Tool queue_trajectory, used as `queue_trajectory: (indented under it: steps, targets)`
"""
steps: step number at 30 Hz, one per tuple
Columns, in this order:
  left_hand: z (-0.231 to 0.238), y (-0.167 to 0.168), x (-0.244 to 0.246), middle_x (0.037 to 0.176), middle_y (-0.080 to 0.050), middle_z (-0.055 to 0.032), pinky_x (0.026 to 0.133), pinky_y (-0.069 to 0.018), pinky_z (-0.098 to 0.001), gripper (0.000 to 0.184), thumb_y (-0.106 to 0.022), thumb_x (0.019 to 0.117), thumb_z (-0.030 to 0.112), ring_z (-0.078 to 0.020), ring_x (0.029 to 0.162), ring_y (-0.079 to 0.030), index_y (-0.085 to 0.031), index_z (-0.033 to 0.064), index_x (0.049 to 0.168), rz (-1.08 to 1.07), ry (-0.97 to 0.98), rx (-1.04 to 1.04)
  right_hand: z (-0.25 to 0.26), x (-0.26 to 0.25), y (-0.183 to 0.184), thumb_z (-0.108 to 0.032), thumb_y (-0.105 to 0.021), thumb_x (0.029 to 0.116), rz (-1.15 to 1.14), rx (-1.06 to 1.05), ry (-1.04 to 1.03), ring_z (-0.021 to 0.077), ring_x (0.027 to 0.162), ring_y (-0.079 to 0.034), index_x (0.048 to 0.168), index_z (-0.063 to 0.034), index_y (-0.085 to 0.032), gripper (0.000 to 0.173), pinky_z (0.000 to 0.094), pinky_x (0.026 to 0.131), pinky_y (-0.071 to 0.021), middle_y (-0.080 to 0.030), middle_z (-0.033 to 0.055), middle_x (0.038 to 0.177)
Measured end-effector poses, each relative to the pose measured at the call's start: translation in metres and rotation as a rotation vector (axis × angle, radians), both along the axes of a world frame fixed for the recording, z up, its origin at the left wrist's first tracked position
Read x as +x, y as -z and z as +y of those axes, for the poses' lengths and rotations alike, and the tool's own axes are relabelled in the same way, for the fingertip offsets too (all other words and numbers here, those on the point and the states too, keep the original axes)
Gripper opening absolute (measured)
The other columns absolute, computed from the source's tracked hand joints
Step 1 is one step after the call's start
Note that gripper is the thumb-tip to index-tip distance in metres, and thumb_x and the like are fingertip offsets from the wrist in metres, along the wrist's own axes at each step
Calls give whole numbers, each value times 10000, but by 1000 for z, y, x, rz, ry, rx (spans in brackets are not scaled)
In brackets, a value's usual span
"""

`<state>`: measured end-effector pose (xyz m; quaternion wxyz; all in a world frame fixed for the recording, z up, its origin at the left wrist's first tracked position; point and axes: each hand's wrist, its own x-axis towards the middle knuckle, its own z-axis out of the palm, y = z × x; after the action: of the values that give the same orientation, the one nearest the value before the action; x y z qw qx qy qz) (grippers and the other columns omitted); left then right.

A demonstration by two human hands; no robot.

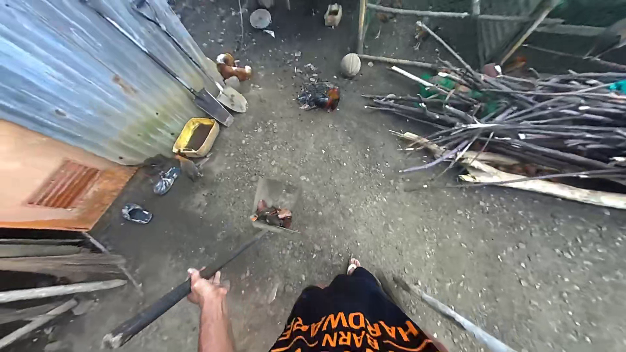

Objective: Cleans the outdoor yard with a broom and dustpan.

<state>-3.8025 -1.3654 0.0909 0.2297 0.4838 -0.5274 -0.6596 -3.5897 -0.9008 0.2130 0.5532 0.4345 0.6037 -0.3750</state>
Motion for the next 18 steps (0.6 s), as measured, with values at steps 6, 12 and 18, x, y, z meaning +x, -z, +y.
queue_trajectory:
  steps: [6, 12, 18]
  targets:
    - [0, 0, -124, 1562, -385, -214, 996, -487, -564, 662, -452, 1072, 482, -367, 1343, -484, -282, 86, 1575, -19, -189, -32, 122, -129, 286, -382, -802, 854, 181, 162, -86, 365, 1072, -672, 1187, 23, -675, 540, 572, 947, -520, -694, 236, 1146]
    - [-7, 43, -299, 1603, -326, -206, 1032, -447, -590, 680, -435, 1073, 482, -369, 1401, -418, -222, 119, 1607, -71, -265, -8, 144, -332, 271, -269, -786, 867, 243, 239, 69, 340, 902, -684, 1185, 11, -655, 444, 546, 830, -548, -693, 219, 1029]
    - [3, 47, -506, 1580, -353, -243, 1048, -445, -610, 720, -474, 1061, 498, -400, 1401, -424, -252, 61, 1589, -152, -289, 48, 94, -496, 195, -303, -723, 954, 178, 275, 171, 323, 961, -660, 1142, 59, -683, 409, 531, 888, -511, -694, 230, 1060]
